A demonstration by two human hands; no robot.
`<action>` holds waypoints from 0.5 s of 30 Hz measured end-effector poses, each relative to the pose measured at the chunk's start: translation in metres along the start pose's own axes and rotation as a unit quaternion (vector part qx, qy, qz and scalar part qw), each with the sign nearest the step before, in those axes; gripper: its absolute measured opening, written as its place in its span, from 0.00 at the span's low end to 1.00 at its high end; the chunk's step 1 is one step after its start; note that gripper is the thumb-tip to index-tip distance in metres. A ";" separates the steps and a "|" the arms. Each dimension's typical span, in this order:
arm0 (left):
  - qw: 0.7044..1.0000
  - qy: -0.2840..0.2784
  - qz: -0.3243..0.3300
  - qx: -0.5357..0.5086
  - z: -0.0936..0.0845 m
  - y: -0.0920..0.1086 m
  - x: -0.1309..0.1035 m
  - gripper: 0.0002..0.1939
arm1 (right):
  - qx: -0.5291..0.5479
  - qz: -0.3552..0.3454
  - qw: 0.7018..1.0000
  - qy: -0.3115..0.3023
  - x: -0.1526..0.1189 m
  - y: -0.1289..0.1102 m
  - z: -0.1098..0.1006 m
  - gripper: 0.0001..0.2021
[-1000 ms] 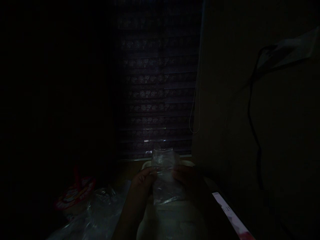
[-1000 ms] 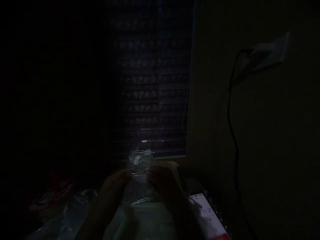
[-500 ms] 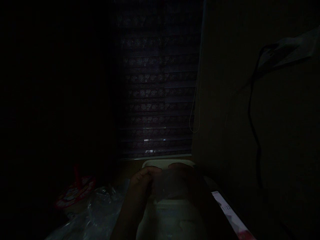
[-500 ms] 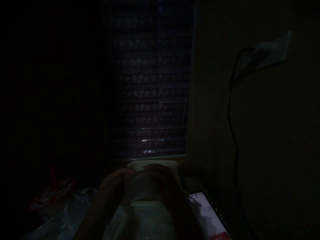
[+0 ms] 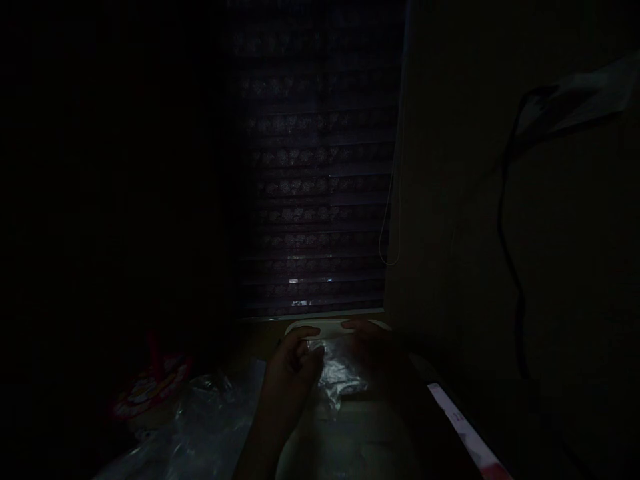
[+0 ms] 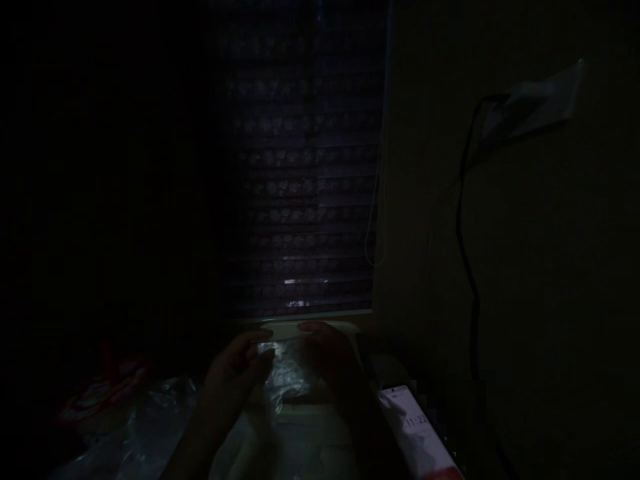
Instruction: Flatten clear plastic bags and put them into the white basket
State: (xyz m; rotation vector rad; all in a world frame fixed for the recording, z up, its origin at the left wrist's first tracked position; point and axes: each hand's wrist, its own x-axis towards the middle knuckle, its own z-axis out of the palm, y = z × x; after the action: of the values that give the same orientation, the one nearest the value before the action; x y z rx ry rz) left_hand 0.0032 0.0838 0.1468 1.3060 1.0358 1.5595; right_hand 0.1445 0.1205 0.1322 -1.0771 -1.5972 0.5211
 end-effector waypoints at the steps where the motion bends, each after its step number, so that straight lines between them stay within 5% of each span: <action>1: 1.000 0.005 -0.002 -0.021 0.002 0.000 0.000 0.16 | 0.007 0.010 1.000 0.008 -0.001 -0.002 0.001 0.14; 4: 0.998 0.036 -0.018 -0.042 0.003 -0.002 0.000 0.22 | 0.036 0.043 0.998 0.040 -0.002 -0.011 0.003 0.19; 9: 0.997 0.078 -0.011 0.017 0.002 -0.004 0.002 0.12 | 0.028 0.048 0.994 0.096 -0.003 -0.023 0.005 0.18; 15: 0.991 0.103 0.041 0.080 0.004 -0.004 0.001 0.10 | 0.061 0.027 0.995 0.076 -0.007 -0.016 0.006 0.14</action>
State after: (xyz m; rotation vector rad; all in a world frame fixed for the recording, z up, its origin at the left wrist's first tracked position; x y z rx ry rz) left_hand 0.0078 0.0863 0.1436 1.3293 1.2712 1.7299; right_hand 0.1328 0.1082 0.1393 -1.0449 -1.3897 0.5531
